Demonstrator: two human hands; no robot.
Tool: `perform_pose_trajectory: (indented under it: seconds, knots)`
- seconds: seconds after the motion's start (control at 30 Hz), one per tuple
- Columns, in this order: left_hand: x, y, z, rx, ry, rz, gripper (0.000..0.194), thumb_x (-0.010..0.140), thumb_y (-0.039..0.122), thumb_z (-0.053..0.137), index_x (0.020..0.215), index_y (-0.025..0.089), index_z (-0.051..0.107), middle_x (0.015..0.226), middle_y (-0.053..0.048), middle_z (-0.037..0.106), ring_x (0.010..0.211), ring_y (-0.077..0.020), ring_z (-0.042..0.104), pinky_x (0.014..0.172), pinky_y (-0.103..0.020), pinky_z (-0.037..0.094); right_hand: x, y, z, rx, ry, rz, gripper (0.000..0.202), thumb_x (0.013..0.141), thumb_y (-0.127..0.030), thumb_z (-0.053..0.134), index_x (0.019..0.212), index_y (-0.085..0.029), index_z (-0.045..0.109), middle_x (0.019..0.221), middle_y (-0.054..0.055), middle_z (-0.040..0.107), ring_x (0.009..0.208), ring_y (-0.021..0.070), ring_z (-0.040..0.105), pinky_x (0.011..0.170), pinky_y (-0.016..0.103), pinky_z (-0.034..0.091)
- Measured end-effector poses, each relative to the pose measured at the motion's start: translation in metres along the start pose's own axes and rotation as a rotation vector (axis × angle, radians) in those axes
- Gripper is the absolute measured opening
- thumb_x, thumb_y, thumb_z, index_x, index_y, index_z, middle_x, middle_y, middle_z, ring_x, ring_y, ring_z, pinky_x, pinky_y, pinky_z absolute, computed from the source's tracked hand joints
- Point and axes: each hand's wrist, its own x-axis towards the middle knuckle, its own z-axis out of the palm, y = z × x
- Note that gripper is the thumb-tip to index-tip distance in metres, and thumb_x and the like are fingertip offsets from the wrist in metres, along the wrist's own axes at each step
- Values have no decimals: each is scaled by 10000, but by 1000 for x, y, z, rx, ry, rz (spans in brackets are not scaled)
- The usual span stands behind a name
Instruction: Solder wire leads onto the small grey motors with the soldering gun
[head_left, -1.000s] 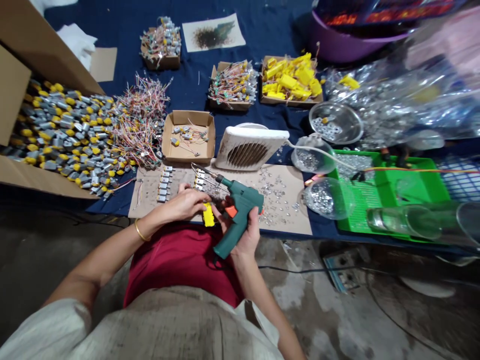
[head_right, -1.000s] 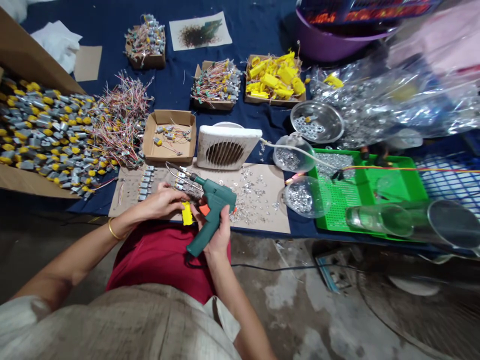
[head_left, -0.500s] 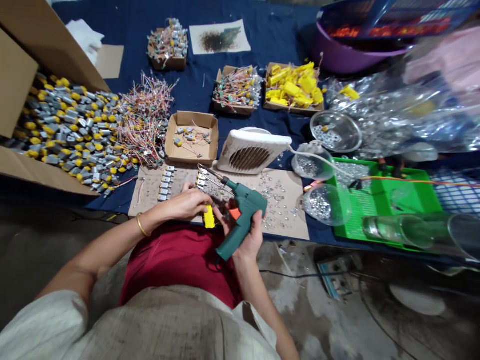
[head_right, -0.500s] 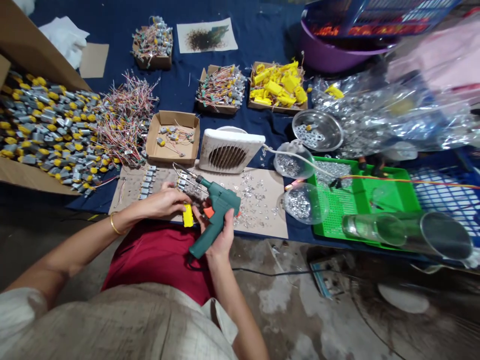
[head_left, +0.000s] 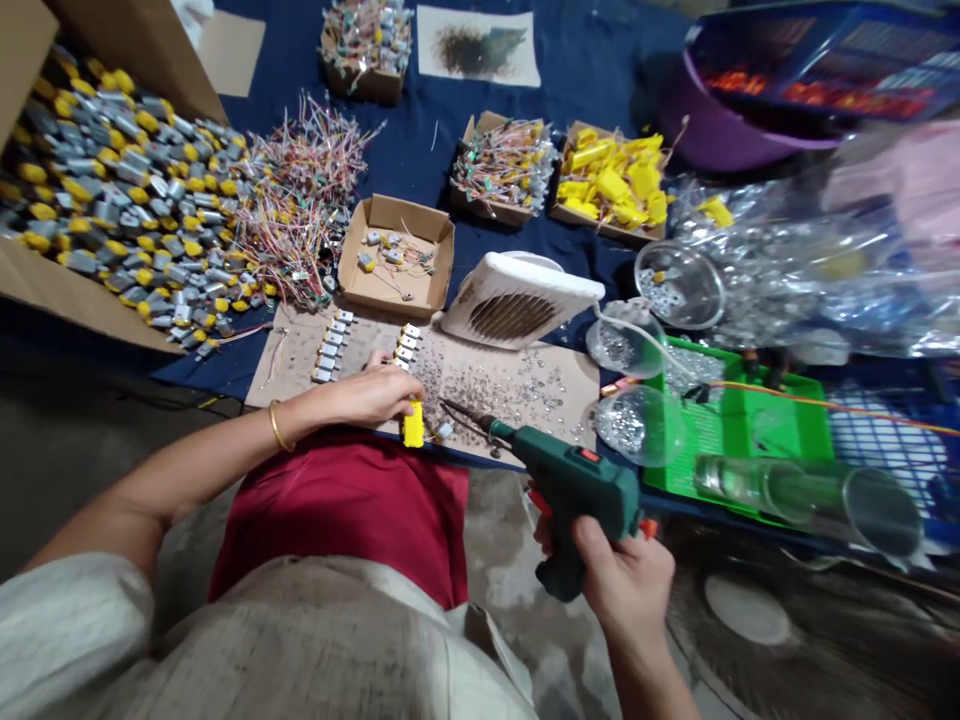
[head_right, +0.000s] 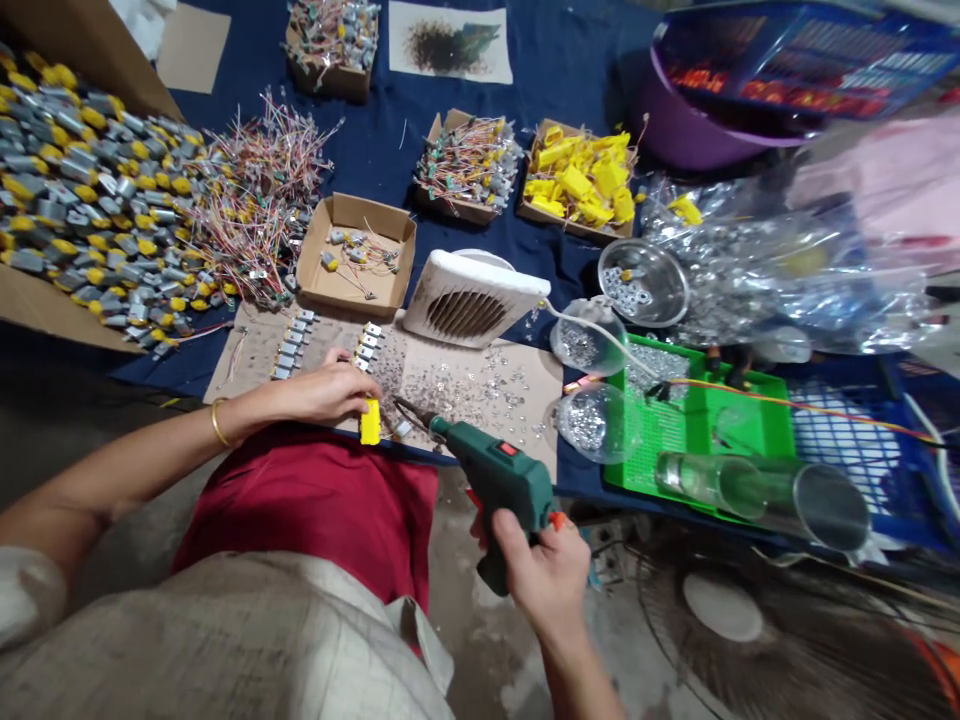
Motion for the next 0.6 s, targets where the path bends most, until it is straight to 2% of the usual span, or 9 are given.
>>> perform_pose_trajectory:
  seconds: [0.13,0.27,0.6]
  knots:
    - [0,1,0,4,-11,20,160,913,218,495,882,188,649,843,-37,693,867,-190,595,991,-393,250,16,-22,0,-185,-157,-166,462,860,-478,605,512,-177,645,441,27,592,379,136,539,398,231,446]
    - [0,1,0,-2,-4,36,163,920,230,484,856,188,628,794,-31,663,858,-190,580,1012,-406,241,26,-34,0,-297,-216,-293,452,883,-389,584,482,-182,596,453,22,585,417,131,550,423,229,421]
    - [4,-2,3,-5,-4,37,165,899,223,486,807,183,617,792,-36,651,858,-195,574,1016,-400,256,32,-42,3,-358,-248,-349,447,896,-396,569,497,-194,550,453,13,538,426,130,504,427,247,381]
